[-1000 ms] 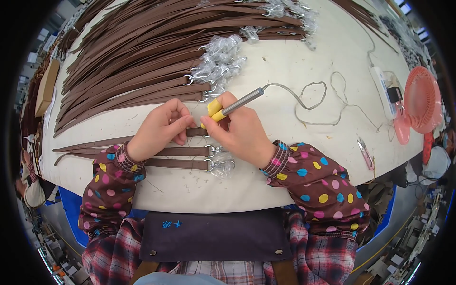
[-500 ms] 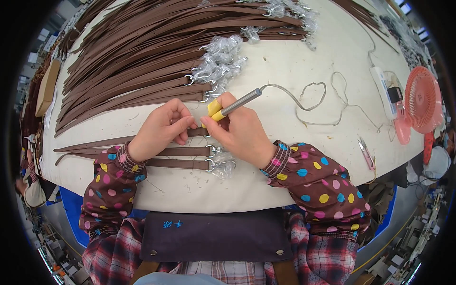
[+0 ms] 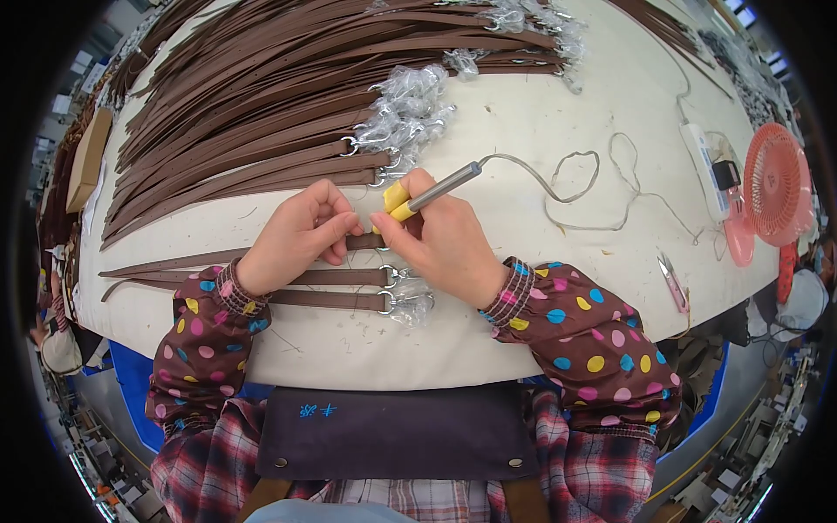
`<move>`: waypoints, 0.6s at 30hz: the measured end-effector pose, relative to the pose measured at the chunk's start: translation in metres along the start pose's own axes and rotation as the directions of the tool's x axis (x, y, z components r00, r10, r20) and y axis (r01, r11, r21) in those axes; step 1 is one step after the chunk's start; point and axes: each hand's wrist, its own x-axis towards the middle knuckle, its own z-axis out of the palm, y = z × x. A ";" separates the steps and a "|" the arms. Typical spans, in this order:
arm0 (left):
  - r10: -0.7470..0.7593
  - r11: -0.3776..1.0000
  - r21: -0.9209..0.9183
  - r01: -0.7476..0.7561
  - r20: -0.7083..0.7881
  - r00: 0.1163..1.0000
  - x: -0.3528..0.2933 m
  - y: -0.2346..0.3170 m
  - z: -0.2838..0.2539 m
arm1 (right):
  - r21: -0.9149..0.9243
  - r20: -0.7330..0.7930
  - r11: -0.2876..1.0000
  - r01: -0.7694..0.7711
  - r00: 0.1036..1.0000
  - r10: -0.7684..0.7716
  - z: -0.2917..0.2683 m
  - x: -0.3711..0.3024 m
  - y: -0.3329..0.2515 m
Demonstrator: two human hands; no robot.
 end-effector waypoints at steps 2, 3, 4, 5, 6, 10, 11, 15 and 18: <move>0.011 1.000 0.004 -0.011 0.005 1.000 0.000 0.000 -0.001 | -0.013 0.000 1.000 0.002 1.000 -0.002 0.000 0.000 0.000; 0.011 1.000 0.004 -0.011 0.004 1.000 0.000 0.000 -0.001 | -0.013 0.000 1.000 0.003 1.000 -0.003 0.000 0.000 -0.001; -0.004 0.999 0.041 0.004 -0.001 1.000 -0.001 0.001 -0.003 | -0.009 -0.006 1.000 0.000 1.000 0.000 0.000 0.000 -0.001; -0.018 0.997 0.077 0.018 -0.002 1.000 0.000 0.002 -0.003 | -0.007 -0.014 1.000 -0.004 1.000 0.004 -0.001 0.000 -0.001; -0.017 0.997 0.077 0.017 0.000 1.000 -0.002 0.006 -0.004 | -0.008 -0.017 1.000 -0.005 1.000 0.005 -0.001 -0.001 0.000; 0.324 0.649 0.719 -0.250 0.037 0.945 -0.013 0.004 -0.005 | 0.039 -0.113 0.995 0.097 0.989 -0.092 -0.003 0.001 0.001; 0.446 0.537 0.775 -0.332 0.073 0.892 -0.014 0.001 -0.004 | -0.006 -0.141 0.988 0.154 0.978 -0.154 -0.005 0.001 0.000; 0.420 0.530 0.791 -0.307 0.070 0.905 -0.016 0.008 0.001 | 0.043 -0.196 0.971 0.236 0.955 -0.223 -0.007 0.001 -0.001; 0.556 0.340 0.895 -0.288 0.055 0.829 -0.017 0.007 0.006 | 0.106 -0.192 0.963 0.248 0.955 -0.225 -0.009 0.000 0.002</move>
